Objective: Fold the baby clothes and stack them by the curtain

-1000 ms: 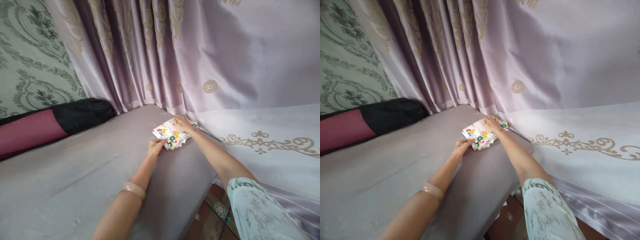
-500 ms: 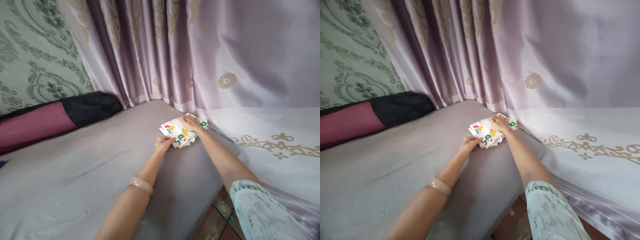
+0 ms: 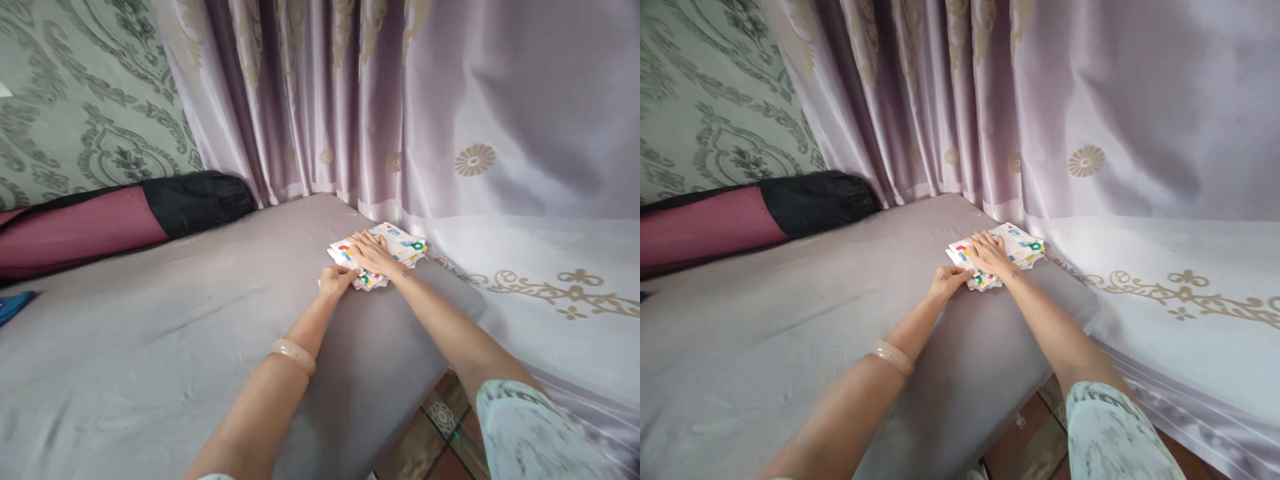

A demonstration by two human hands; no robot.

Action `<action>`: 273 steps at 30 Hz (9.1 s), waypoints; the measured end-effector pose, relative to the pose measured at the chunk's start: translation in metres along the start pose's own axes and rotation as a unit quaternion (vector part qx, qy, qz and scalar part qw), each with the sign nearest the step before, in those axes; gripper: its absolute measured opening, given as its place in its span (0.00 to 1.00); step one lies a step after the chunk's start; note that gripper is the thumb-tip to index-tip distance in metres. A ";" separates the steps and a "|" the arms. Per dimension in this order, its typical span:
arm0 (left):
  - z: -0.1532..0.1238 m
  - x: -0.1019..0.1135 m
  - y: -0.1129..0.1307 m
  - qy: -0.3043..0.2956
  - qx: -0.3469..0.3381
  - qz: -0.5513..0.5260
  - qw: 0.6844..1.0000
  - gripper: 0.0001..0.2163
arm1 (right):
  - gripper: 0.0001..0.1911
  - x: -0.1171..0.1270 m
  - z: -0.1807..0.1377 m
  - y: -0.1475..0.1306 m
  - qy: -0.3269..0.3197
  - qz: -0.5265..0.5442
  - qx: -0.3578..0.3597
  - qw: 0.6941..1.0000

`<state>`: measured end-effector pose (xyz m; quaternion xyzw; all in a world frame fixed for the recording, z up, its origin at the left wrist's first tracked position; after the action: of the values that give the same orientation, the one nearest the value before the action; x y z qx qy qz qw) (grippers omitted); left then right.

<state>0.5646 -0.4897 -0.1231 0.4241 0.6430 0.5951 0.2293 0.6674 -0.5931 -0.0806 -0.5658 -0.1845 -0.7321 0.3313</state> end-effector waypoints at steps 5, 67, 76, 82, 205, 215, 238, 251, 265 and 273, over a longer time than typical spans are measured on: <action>-0.002 0.000 -0.001 0.002 -0.004 0.027 1.000 0.13 | 0.26 -0.010 -0.006 0.002 0.055 -0.026 0.003 0.998; -0.033 0.254 -0.063 0.232 -0.206 0.556 0.771 0.15 | 0.29 -0.050 0.013 0.031 0.052 0.045 0.069 0.995; -0.033 0.257 -0.059 0.198 -0.227 0.554 0.776 0.14 | 0.21 -0.039 0.035 -0.049 0.172 0.076 0.093 0.978; -0.026 0.299 -0.057 0.115 -0.187 0.384 0.897 0.14 | 0.15 -0.071 0.034 -0.168 0.059 0.143 0.116 0.981; -0.125 0.401 0.064 0.486 -0.356 0.226 0.766 0.08 | 0.09 0.093 0.041 -0.277 0.087 0.567 0.035 0.819; -0.164 0.406 0.091 0.373 -0.350 -0.018 0.859 0.07 | 0.07 0.210 0.028 -0.262 -0.172 0.515 0.061 0.837; -0.142 0.473 0.099 0.294 -0.308 0.408 0.807 0.04 | 0.17 0.164 0.049 -0.269 -0.007 0.323 0.241 0.915; -0.140 0.463 0.118 0.411 -0.393 0.438 0.696 0.07 | 0.17 0.161 0.065 -0.289 0.317 0.155 0.286 0.891; -0.122 0.467 0.131 0.446 -0.322 0.369 0.749 0.08 | 0.20 0.168 0.080 -0.288 0.351 0.148 0.259 0.888; -0.111 0.478 0.132 0.489 -0.337 0.323 0.736 0.08 | 0.17 0.158 0.095 -0.283 0.311 0.209 0.200 0.905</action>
<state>0.2554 -0.1709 0.1245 0.1518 0.2482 0.9365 -0.1956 0.5165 -0.3736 0.1267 -0.2568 -0.0919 -0.7326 0.6236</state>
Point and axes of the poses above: each hand's wrist, its own z-axis towards the middle knuckle, its own x-axis out of the back of the hand, y = z × x, the point moved 2 cm from there along z, towards the middle knuckle, and after that the axes turned 11 degrees about y, right-handed, at the moved point
